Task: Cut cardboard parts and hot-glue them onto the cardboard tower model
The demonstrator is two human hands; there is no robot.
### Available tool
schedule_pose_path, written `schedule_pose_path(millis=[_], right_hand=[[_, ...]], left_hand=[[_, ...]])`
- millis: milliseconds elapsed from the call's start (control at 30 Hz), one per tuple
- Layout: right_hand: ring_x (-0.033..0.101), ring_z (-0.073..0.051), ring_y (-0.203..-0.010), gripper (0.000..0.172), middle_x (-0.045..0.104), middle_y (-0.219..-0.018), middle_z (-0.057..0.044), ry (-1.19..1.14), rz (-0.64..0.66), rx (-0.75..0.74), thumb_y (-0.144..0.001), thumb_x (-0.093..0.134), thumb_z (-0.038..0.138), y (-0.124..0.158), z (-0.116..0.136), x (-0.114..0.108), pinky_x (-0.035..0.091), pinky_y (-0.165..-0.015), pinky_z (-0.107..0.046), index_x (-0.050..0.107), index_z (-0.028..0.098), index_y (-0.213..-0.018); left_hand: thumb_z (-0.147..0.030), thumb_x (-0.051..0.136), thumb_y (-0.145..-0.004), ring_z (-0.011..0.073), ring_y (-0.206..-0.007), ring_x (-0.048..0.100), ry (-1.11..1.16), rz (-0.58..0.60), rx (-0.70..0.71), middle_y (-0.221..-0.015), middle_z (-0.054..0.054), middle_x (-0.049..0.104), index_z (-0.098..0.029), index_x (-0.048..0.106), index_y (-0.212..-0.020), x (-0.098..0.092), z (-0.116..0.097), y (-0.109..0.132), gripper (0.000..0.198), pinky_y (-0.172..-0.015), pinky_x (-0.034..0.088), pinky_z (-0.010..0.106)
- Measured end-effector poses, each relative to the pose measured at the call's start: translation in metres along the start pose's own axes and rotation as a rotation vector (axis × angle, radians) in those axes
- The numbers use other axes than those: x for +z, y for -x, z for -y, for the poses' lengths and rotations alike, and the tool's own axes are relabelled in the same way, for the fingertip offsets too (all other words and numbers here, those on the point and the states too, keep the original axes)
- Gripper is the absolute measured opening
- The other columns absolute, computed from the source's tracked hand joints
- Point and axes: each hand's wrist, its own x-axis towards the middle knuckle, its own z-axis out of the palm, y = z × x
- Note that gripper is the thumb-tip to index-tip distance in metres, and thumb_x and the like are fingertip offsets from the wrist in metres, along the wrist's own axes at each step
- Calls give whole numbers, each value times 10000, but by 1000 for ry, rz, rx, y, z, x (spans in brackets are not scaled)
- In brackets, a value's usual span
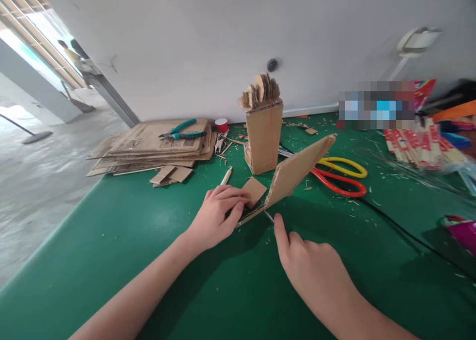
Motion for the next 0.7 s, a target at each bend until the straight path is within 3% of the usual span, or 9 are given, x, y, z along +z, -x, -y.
schedule_pose_path(millis=[167,333,467,600,700], right_hand=[[463,-84,-319,622,518,-490,23,-4,-5,9,-580,541,-33,0,0,1,181,-337,-214,597,48,-1194],[473,-84,-329,633,542,-500,12,-26,84,4,-608,522,-51,-1,0,-1,189,-335,-217,572,60,-1229],[520,-104,-360,645,568,-523,-7,-57,165,-14,-626,518,-69,-12,-1,-6,223,-340,-215,546,52,-1258],[574,-124,-415,617,615,-567,-44,-107,254,21,-690,509,-61,-29,-6,-7,314,-380,-208,502,51,-1298],[613,-147,-471,592,637,-602,-74,-146,255,35,-732,511,-36,-38,-9,-4,368,-418,-216,472,37,-1318]], left_hand=[[-261,287,-959,210,-1193,475,-62,97,-3,-1202,-24,641,-292,661,-1062,-4,6,0,389,-968,327,431],[-290,383,-931,218,-1110,537,-196,12,-13,-1142,-9,670,-267,656,-1000,-4,12,0,283,-910,348,415],[-315,385,-924,230,-1017,573,-203,-101,-114,-1038,27,691,-231,659,-894,-11,16,-1,288,-866,386,411],[-427,467,-875,224,-962,584,-33,-126,-62,-1031,81,650,-174,605,-1049,-14,5,1,337,-828,455,370],[-423,597,-795,230,-936,599,-85,-118,-63,-1036,81,636,-174,588,-1083,-2,-8,1,381,-795,480,354]])
